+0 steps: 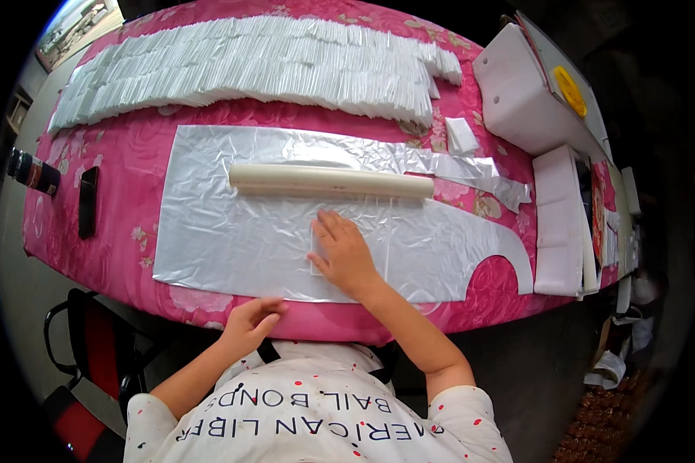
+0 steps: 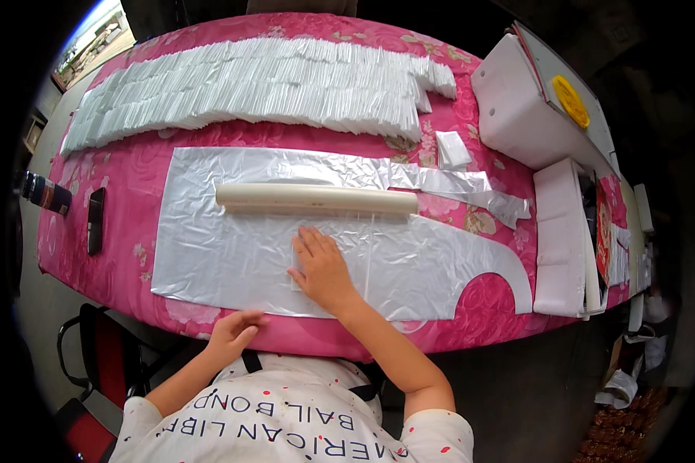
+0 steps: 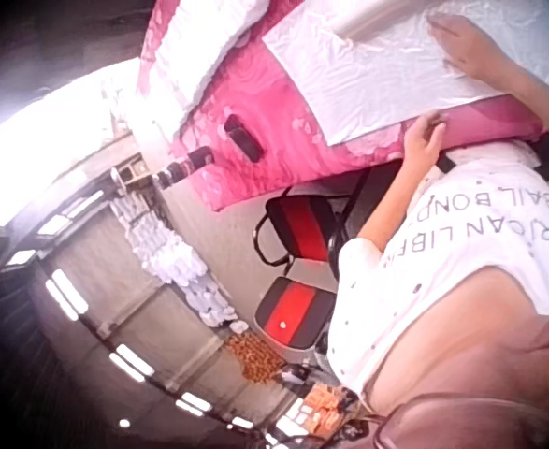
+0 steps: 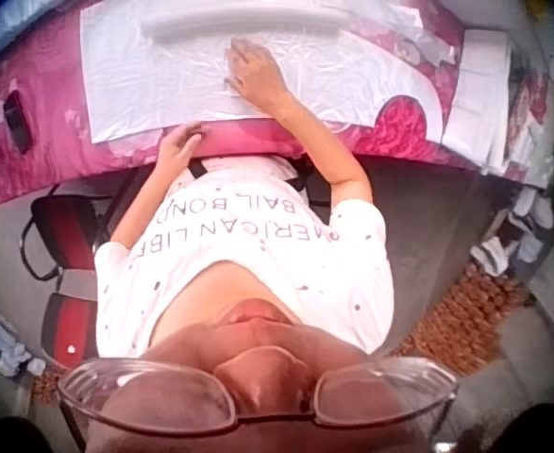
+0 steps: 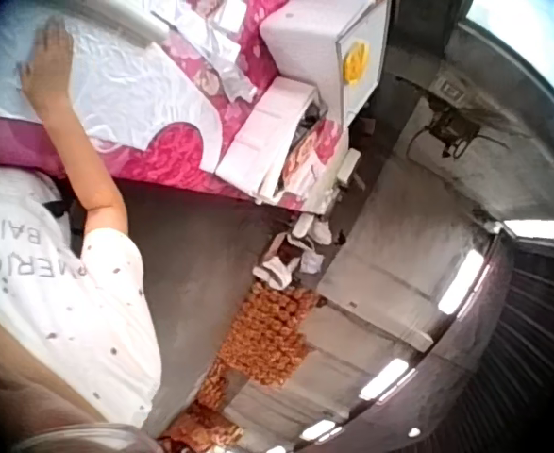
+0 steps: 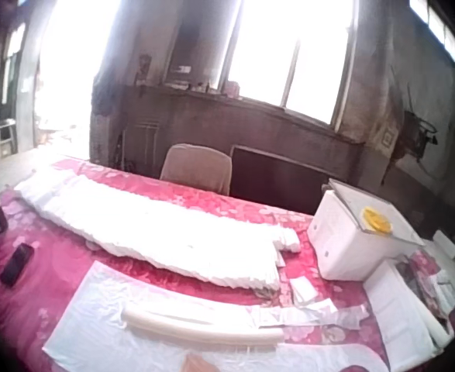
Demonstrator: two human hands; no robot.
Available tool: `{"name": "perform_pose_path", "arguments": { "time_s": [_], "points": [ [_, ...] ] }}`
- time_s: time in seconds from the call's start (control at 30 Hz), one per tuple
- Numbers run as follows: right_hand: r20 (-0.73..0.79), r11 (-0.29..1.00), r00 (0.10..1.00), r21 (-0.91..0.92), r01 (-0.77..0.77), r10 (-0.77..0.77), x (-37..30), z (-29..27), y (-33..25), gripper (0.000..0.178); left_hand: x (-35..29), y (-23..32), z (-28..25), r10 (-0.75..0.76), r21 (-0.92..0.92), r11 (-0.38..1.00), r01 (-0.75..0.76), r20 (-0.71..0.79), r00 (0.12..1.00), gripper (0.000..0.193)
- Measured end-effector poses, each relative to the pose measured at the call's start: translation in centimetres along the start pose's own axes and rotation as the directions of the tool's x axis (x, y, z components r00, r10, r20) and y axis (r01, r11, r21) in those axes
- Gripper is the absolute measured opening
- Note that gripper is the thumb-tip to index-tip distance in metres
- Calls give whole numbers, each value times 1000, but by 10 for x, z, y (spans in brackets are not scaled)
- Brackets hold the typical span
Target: The person wraps small white rectangular items in clear plastic film on a pink floral tablecloth. They unroll the film, place an item, fold the film around it, and set the wrapped item aside. The process repeats with multiple items.
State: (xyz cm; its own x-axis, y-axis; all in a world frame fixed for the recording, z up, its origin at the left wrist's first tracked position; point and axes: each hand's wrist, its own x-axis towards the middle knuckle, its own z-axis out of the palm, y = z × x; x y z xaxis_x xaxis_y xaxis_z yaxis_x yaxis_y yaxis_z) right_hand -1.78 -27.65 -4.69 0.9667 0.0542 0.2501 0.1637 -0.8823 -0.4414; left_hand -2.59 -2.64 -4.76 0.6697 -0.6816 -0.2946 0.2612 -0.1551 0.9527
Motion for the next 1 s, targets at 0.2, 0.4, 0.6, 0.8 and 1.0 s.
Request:
{"name": "perform_pose_path", "arguments": {
  "time_s": [0.2, 0.4, 0.6, 0.8, 1.0],
  "points": [
    [86, 993, 992, 74, -97, 90, 1, 51, -50, 63, -69, -25, -21, -509, -232, 849, 475, -119, 853, 31],
    [434, 916, 880, 400, 6, -195, -26, 82, -140, 64, -78, -53, -19, -588, -671, 661, 336, -185, 787, 20],
    [224, 884, 931, 437, 166, -286, -20, 61, -127, 49, -60, -24, -32, -194, 238, 929, 282, -333, 923, 9],
    [129, 868, 938, 436, 237, -321, -9, -4, -43, 13, -10, 47, -13, 211, 671, 736, -90, -101, 972, 21],
    [-216, 792, 861, 538, -289, 461, 31, -110, 121, 14, 9, 49, -15, 240, 690, 707, -154, -30, 970, 30]
  ]
}}
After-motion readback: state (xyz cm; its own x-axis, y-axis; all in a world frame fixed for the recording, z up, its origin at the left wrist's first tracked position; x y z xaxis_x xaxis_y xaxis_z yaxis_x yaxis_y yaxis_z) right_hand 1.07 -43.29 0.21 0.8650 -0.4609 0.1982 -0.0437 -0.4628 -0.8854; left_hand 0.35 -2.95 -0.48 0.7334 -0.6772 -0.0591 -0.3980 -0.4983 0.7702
